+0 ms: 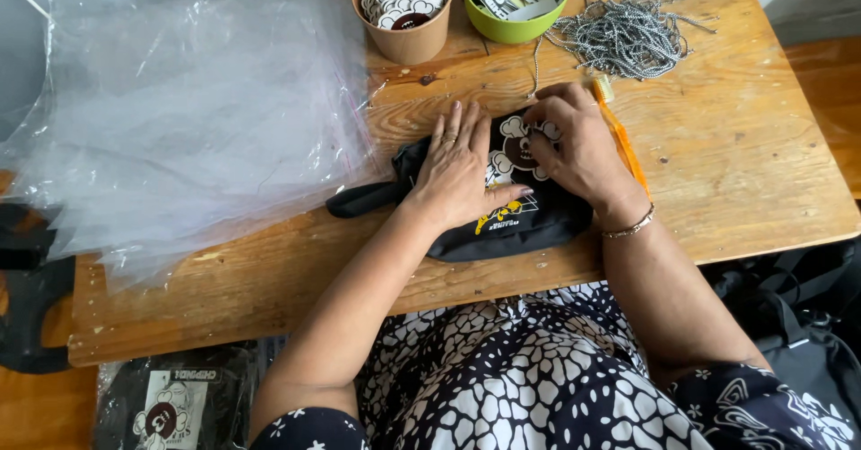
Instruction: The person attaches a metal chain to a bear-shaped keychain and then secures it to a black drawstring bag. They manipulate the chain and the bag's drawstring to fasten the keychain in place.
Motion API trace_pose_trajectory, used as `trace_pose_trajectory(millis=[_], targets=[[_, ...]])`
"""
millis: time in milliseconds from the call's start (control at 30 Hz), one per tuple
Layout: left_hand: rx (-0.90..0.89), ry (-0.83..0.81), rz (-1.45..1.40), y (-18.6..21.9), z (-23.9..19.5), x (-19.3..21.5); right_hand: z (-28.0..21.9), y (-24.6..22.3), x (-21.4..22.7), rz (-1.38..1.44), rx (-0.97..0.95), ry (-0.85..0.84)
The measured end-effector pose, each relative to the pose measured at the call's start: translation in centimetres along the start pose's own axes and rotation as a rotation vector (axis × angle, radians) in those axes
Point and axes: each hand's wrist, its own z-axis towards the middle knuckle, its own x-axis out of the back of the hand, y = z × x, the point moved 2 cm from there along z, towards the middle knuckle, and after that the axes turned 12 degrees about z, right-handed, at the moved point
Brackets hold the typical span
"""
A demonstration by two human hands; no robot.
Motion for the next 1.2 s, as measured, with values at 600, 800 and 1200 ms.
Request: trace_pose_trajectory(millis=[600, 800, 1200], targets=[[-0.027, 0.133, 0.034, -1.1, 1.7, -1.8, 0.6, -0.1, 0.2, -0.132, 0.194, 0.198], [-0.041, 0.170, -0.026, -1.4, 2.3, -2.5, 0.2, 0.8, -1.1, -0.316, 0.159, 0.074], [-0.091, 0.242, -0.159, -1.9, 2.6, -1.5, 0.8, -2.0, -0.6, -0.299, 0.217, 0.203]])
